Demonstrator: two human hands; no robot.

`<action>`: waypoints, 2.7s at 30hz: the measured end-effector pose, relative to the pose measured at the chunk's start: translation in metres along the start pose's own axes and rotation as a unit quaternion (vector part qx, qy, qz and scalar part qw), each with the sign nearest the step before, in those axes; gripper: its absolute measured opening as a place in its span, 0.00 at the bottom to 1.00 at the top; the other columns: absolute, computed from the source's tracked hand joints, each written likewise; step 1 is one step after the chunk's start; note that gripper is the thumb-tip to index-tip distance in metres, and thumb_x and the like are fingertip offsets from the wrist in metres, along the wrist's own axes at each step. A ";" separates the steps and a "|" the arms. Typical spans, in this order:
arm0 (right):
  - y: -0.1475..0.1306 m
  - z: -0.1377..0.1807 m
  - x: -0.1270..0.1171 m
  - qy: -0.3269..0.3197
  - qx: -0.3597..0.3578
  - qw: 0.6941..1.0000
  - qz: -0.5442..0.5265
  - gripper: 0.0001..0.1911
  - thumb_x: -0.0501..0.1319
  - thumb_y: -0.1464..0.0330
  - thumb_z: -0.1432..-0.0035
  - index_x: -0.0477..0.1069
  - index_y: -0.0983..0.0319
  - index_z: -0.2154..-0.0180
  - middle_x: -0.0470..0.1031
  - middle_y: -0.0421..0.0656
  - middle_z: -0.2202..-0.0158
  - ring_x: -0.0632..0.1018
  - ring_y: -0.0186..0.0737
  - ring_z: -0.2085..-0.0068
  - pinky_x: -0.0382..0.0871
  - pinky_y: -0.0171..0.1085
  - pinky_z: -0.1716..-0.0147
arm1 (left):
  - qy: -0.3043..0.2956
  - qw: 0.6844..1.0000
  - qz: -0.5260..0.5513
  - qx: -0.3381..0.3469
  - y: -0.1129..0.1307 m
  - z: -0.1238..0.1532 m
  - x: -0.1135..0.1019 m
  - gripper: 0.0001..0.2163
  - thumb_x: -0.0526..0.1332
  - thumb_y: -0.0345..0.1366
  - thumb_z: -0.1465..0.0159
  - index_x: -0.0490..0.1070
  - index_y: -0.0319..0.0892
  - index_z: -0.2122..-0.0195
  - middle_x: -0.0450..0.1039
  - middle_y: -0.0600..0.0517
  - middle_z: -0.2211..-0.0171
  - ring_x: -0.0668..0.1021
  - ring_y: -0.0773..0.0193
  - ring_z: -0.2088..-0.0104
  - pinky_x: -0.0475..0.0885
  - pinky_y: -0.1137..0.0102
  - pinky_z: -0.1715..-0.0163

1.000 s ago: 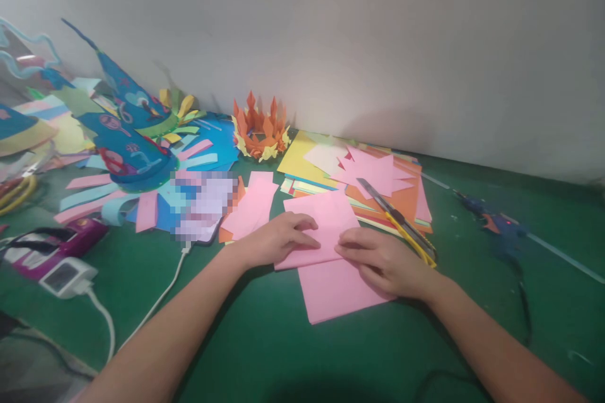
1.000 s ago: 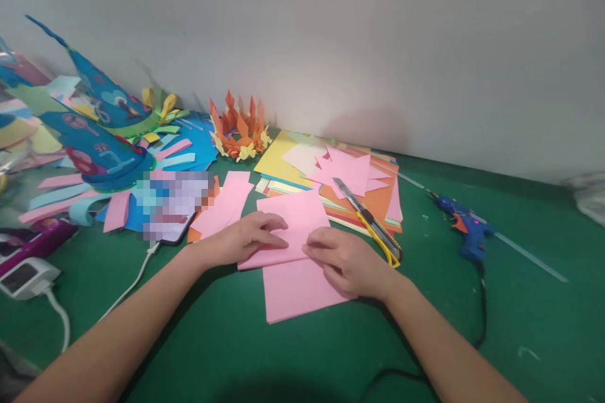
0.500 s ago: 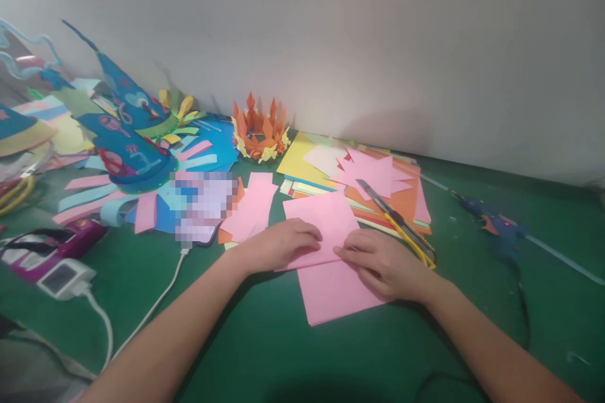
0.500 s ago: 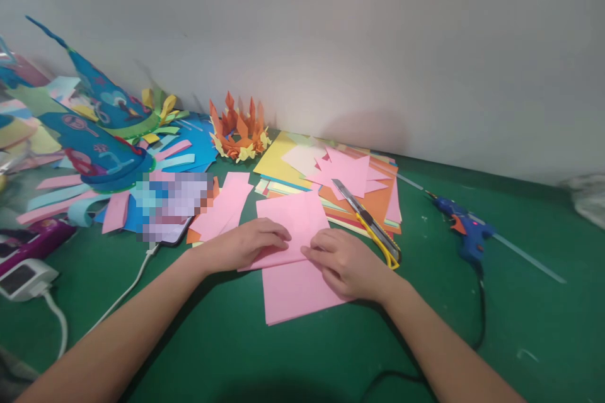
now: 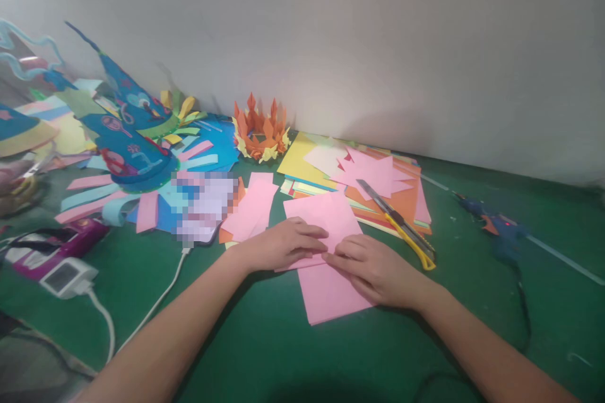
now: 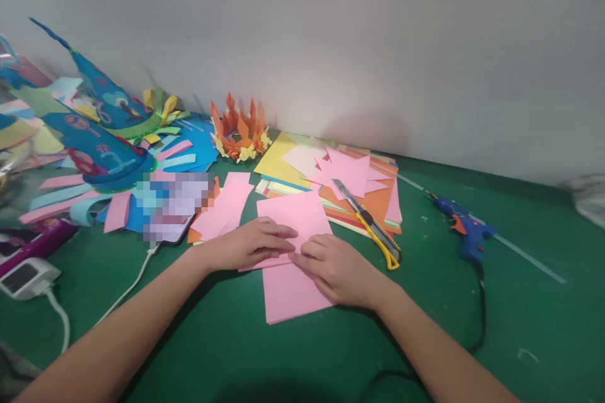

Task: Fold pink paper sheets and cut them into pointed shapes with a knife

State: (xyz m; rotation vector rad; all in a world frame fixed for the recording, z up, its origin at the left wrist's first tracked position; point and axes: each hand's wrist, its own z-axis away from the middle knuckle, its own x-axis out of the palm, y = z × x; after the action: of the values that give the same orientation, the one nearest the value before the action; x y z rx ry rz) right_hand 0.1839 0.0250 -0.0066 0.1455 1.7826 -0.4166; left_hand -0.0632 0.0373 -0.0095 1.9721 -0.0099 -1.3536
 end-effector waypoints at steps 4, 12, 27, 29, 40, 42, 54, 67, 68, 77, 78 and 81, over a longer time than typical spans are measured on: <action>-0.007 -0.008 0.005 -0.007 -0.020 0.999 0.031 0.19 0.47 0.75 0.36 0.65 0.66 0.45 0.72 0.49 0.63 0.69 0.42 0.63 0.66 0.42 0.64 | 0.005 1.000 -0.004 0.008 -0.003 0.000 0.002 0.12 0.54 0.29 0.33 0.74 0.44 0.53 0.69 0.47 0.44 0.72 0.60 0.49 0.63 0.64 0.47; -0.008 -0.009 -0.001 0.008 0.001 1.000 -0.017 0.17 0.48 0.76 0.38 0.71 0.65 0.53 0.72 0.48 0.66 0.70 0.41 0.64 0.66 0.41 0.65 | 0.011 1.000 0.001 -0.001 -0.004 0.001 0.002 0.12 0.56 0.29 0.34 0.75 0.44 0.53 0.70 0.48 0.45 0.72 0.60 0.50 0.63 0.65 0.48; 0.013 0.012 -0.006 0.141 0.024 0.985 -0.093 0.14 0.52 0.79 0.45 0.72 0.62 0.63 0.75 0.48 0.64 0.75 0.40 0.62 0.71 0.40 0.63 | -0.012 1.000 0.003 -0.011 -0.004 0.000 0.001 0.13 0.54 0.31 0.32 0.73 0.45 0.51 0.67 0.49 0.42 0.70 0.59 0.47 0.61 0.64 0.46; 0.012 0.010 -0.006 0.129 0.021 0.988 -0.088 0.15 0.52 0.78 0.44 0.73 0.62 0.60 0.76 0.48 0.62 0.75 0.41 0.60 0.72 0.42 0.61 | -0.012 1.000 0.002 -0.013 -0.003 0.000 0.001 0.12 0.54 0.31 0.32 0.73 0.46 0.51 0.67 0.49 0.43 0.71 0.59 0.48 0.62 0.64 0.46; 0.016 0.012 -0.003 0.078 0.043 0.996 0.002 0.18 0.57 0.70 0.39 0.69 0.64 0.47 0.74 0.50 0.48 0.72 0.48 0.45 0.67 0.51 0.45 | -0.012 0.999 -0.011 -0.039 0.003 0.001 0.000 0.18 0.54 0.30 0.34 0.62 0.42 0.42 0.60 0.44 0.38 0.64 0.59 0.40 0.57 0.61 0.41; 0.016 0.012 -0.002 0.080 0.042 0.996 0.011 0.17 0.57 0.70 0.38 0.70 0.64 0.47 0.74 0.49 0.49 0.72 0.48 0.45 0.67 0.51 0.45 | -0.008 0.999 -0.010 -0.042 0.004 0.000 0.000 0.19 0.54 0.30 0.35 0.61 0.42 0.42 0.60 0.45 0.38 0.64 0.59 0.39 0.57 0.61 0.41; 0.012 0.017 0.011 0.112 0.036 0.989 0.093 0.15 0.56 0.69 0.37 0.72 0.65 0.50 0.76 0.49 0.51 0.75 0.47 0.48 0.70 0.50 0.48 | -0.004 0.999 -0.001 -0.050 0.007 -0.003 -0.002 0.18 0.57 0.35 0.35 0.63 0.44 0.43 0.62 0.46 0.40 0.65 0.55 0.42 0.58 0.61 0.43; 0.013 0.017 0.007 0.103 0.021 0.991 0.077 0.14 0.58 0.71 0.38 0.73 0.62 0.51 0.75 0.48 0.49 0.72 0.47 0.47 0.69 0.49 0.48 | -0.017 0.997 -0.059 -0.041 0.001 0.001 0.004 0.14 0.56 0.37 0.33 0.72 0.50 0.48 0.60 0.48 0.39 0.66 0.55 0.47 0.62 0.61 0.46; 0.012 0.017 0.007 0.100 0.022 0.992 0.078 0.14 0.57 0.71 0.38 0.72 0.62 0.50 0.75 0.48 0.49 0.72 0.47 0.46 0.69 0.50 0.48 | -0.017 0.997 -0.059 -0.038 0.001 0.001 0.004 0.14 0.56 0.37 0.33 0.72 0.51 0.48 0.60 0.48 0.39 0.66 0.55 0.48 0.62 0.61 0.46; -0.001 0.009 0.001 0.043 0.018 0.997 0.066 0.13 0.53 0.68 0.35 0.71 0.64 0.52 0.74 0.49 0.60 0.74 0.42 0.59 0.71 0.43 0.59 | -0.020 0.998 -0.055 -0.023 -0.002 0.002 0.004 0.14 0.56 0.41 0.34 0.72 0.51 0.48 0.59 0.47 0.39 0.66 0.54 0.48 0.63 0.62 0.48; -0.002 0.008 0.001 0.033 0.016 0.997 0.067 0.13 0.53 0.68 0.35 0.70 0.63 0.52 0.74 0.49 0.61 0.74 0.42 0.59 0.70 0.43 0.60 | -0.020 0.998 -0.056 -0.023 -0.002 0.002 0.004 0.15 0.56 0.40 0.34 0.72 0.51 0.48 0.59 0.46 0.39 0.66 0.54 0.48 0.63 0.62 0.48; -0.006 0.003 0.001 0.014 0.010 0.998 0.066 0.14 0.54 0.67 0.35 0.69 0.62 0.49 0.73 0.48 0.61 0.73 0.43 0.60 0.69 0.43 0.61 | -0.022 0.998 -0.059 -0.023 -0.002 0.002 0.004 0.15 0.56 0.39 0.34 0.71 0.51 0.47 0.59 0.47 0.39 0.66 0.54 0.48 0.62 0.62 0.47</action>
State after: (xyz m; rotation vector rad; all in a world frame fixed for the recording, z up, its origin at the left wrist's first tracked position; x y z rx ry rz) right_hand 0.1842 0.0186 -0.0070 0.2844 1.7857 -0.3392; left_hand -0.0636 0.0366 -0.0144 1.9285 0.1172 -1.4595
